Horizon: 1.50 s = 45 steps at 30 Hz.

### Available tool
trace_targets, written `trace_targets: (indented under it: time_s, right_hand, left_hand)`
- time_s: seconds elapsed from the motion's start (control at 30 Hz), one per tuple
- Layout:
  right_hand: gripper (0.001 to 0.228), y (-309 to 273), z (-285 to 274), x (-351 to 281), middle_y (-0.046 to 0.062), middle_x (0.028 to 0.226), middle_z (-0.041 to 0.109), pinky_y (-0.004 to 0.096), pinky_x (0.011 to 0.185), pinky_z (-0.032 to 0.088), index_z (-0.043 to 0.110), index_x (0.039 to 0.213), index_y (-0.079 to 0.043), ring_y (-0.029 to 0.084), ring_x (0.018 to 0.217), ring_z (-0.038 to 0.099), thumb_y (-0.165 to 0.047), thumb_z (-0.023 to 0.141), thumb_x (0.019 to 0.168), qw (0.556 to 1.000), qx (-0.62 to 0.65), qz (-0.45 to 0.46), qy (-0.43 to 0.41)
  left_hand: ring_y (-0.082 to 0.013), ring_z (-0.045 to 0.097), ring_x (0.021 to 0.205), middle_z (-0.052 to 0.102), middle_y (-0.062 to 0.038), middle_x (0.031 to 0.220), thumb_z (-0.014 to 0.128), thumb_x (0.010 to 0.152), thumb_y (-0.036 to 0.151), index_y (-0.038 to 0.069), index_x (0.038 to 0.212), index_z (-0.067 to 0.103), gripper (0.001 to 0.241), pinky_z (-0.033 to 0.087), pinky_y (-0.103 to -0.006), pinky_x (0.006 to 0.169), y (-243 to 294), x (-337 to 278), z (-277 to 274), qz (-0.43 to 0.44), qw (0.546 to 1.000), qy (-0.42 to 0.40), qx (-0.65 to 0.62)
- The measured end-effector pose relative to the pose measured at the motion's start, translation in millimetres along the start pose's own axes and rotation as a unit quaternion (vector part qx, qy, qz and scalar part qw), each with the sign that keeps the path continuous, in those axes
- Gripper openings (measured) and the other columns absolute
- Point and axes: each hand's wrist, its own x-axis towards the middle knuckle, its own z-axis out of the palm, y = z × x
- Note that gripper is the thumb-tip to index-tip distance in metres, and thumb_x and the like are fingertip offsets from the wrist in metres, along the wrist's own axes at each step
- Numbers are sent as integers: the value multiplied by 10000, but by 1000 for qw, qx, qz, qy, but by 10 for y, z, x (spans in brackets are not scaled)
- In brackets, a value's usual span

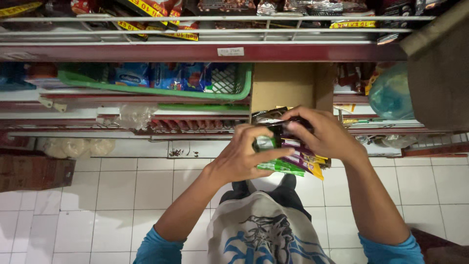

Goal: The person picks up snack packages from a shelf, scans them with a barcode scanner, and places them into a cardboard box. They then wipe the shelf with a cloth and arrange other snack packages on the shelf.

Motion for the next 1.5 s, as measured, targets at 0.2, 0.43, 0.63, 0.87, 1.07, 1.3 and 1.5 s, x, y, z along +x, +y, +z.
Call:
trace_targets:
  time_s: [0.2,0.43,0.63,0.87,1.07,1.3,1.5]
  right_hand:
    - [539,254,-92,-185,148,1473,584,404,1135,458,553,1407,-29,279,1363,577,-379,632,1004,982,144,-122,16]
    - [873,350,45,-626,176,1542,507,428,1292,336,529,1448,-72,299,1493,463,-703,687,867,945,190,-194,181]
    - [868,392,430,-663,202,1490,485,482,1169,423,466,1431,-12,363,1399,498,-311,899,741,937,-65,-68,335]
    - [653,584,626,-365,193,1543,438,400,1181,510,384,1448,-10,286,1412,556,67,754,916,898,209,-81,379]
    - [382,688,710,-189,136,1212,542,392,979,519,540,1063,-45,279,1157,592,-12,863,863,862,-10,-91,498]
    - [155,699,747,-49,138,1126,629,346,867,571,686,1056,-44,264,1022,664,-42,794,945,874,-52,-63,478]
    - [263,580,716,-40,158,1236,639,408,965,542,676,1194,-19,338,1130,660,-23,735,937,891,-96,-62,440]
  left_hand:
    - [-343,426,1435,430,-114,1508,932,686,329,318,1432,481,872,313,-569,1207,-29,73,-48,-20,998,40,-35]
    - [-258,558,1382,571,-41,1436,926,776,316,227,1435,512,784,340,-572,1280,-91,186,-64,-40,998,44,-12]
    - [-296,546,1388,583,-68,1443,918,820,291,155,1388,567,681,427,-491,1203,-159,309,-24,-57,992,101,40]
    - [-329,545,1344,521,-126,1428,899,886,187,149,1336,625,528,461,-446,1148,-173,287,188,-82,967,207,123]
    - [-256,490,1135,531,-67,1244,872,839,93,191,1088,767,288,416,-402,1022,-268,239,404,-62,930,262,252]
    - [-278,510,1164,512,-84,1265,831,901,111,142,1197,758,307,437,-414,1026,-310,221,480,-59,938,247,236]
    - [-351,529,1263,520,-144,1392,774,913,114,108,1303,710,395,473,-457,1091,-294,308,434,-108,972,145,148]
